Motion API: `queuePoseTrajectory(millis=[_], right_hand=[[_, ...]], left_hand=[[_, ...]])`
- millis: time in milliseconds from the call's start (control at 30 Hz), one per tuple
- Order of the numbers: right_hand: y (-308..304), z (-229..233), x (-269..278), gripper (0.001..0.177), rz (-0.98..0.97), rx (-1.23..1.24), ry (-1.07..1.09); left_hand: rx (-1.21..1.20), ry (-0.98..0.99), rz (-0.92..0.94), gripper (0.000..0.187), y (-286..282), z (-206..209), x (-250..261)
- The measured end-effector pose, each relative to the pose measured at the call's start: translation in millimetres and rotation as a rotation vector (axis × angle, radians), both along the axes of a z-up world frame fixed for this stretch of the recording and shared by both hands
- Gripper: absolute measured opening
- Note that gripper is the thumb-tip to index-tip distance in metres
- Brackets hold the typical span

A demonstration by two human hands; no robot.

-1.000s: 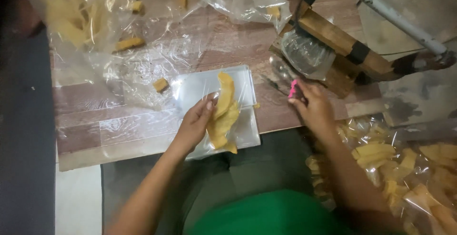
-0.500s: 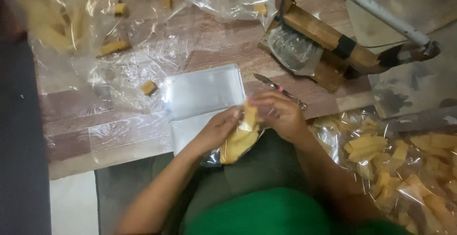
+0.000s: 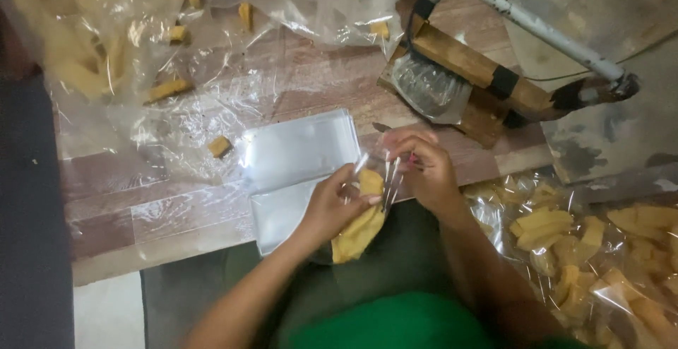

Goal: Manually picking up food items and placing them into small plastic bags for packaging.

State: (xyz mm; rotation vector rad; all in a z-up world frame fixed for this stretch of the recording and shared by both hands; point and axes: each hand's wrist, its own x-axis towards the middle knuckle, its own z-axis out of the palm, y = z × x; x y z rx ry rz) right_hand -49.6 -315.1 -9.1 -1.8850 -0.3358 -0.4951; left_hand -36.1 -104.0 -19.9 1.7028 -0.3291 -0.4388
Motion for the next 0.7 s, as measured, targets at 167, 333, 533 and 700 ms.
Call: queuePoseTrajectory(millis=[167,333,533,700], right_hand=[[6.6,4.6,-13.2,0.049,0.149,0.353,0.196],[0.7,-3.0,-14.0,0.013,-0.009,0.112,0.067],[-14.8,-8.4,-9.1,0.003,-0.03,0.399,0.095],[-13.6,-3.2,-10.3,0.01,-0.054,0.521,0.042]], left_hand=[[-0.13,-0.369,0.077,0.052,-4.6,-10.4,-2.7],[-0.26,-0.515,0.087,0.024,-10.1,16.4,3.1],[-0.249,-0.462,0.08,0.024,-16.7,27.5,7.0],[-0.286,-0.457,0.102,0.021,-32.9,38.2,10.6]])
